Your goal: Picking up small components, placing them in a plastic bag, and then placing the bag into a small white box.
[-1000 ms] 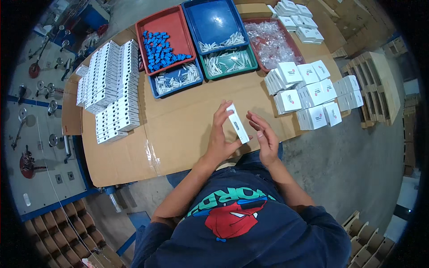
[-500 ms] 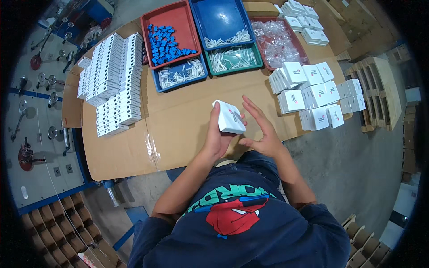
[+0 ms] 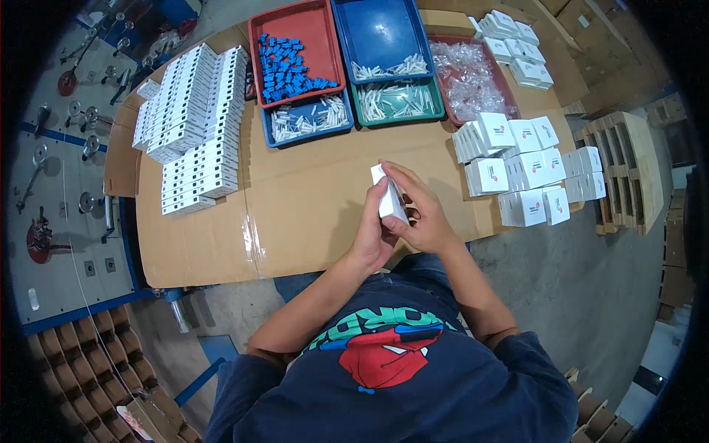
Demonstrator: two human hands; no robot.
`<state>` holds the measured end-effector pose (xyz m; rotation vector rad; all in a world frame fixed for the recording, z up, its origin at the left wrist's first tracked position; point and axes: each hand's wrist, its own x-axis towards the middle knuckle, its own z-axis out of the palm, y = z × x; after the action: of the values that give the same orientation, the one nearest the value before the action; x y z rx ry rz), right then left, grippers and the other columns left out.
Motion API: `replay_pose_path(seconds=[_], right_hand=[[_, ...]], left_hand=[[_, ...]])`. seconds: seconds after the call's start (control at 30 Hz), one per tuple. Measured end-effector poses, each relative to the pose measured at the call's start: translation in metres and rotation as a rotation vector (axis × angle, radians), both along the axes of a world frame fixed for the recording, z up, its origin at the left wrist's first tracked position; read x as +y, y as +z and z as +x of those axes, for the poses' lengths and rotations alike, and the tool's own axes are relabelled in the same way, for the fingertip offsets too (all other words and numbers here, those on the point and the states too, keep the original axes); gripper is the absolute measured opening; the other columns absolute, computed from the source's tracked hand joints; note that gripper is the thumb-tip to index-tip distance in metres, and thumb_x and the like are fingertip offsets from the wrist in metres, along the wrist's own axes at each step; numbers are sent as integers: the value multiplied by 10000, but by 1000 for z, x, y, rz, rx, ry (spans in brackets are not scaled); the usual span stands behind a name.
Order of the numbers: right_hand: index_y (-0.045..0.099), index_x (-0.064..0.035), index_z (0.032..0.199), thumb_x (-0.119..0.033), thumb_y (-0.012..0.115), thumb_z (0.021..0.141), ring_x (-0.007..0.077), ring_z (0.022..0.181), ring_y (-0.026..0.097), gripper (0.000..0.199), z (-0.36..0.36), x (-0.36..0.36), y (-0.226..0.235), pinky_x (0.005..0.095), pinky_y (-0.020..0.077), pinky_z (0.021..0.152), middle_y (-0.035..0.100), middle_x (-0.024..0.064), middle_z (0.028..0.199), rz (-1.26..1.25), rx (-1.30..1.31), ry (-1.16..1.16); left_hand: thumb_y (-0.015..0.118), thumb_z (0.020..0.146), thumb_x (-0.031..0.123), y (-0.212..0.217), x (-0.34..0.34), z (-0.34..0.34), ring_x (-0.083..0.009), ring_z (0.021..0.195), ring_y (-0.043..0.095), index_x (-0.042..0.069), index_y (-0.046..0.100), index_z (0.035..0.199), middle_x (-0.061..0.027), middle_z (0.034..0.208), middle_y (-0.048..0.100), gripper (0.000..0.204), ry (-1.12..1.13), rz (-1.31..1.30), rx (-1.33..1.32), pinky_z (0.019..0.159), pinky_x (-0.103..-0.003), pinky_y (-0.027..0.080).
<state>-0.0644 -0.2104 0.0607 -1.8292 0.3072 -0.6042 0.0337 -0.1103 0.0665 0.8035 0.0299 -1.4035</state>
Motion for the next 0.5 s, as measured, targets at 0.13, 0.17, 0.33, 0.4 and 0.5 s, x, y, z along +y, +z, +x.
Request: replay_pose_path(seconds=[0.13,0.17,0.33,0.4,0.5], right_hand=[[466,-47,1509,-434,823,840,354,1362,527,851,6,3,3,407,480,1059,484,202,1524,-77,-59,-14],[466,-47,1509,-434,823,840,354,1362,527,851,8,4,4,407,480,1059,484,202,1524,-78,-61,-8],[456,-17,1502,-554,795,831,386,1390,486,924,12,9,10,443,396,1142,477,221,1520,83,-85,0],[448,-7,1506,-589,764,842,390,1387,485,938,16,8,5,450,399,1139,478,225,1518,-2,-107,-3],[441,15,1506,-635,695,876,397,1379,485,940,21,7,4,458,401,1136,480,234,1509,-173,-127,-14]], left_hand=[[559,962,624,8,-1,-6,-196,1040,638,124,531,1331,-55,1143,613,622,74,41,-50,898,-352,531],[561,960,626,10,-1,-6,-197,1050,637,125,526,1337,-56,1152,610,628,110,47,-80,906,-354,529],[563,962,623,3,0,-7,-197,1082,627,131,522,1349,-55,1171,604,627,160,35,-105,932,-357,518],[562,965,621,-1,-2,-8,-196,1092,625,131,520,1354,-56,1178,602,627,178,41,-108,941,-358,514],[552,975,616,-1,-3,-10,-196,1097,624,129,520,1354,-56,1181,602,618,244,35,-144,946,-359,510]])
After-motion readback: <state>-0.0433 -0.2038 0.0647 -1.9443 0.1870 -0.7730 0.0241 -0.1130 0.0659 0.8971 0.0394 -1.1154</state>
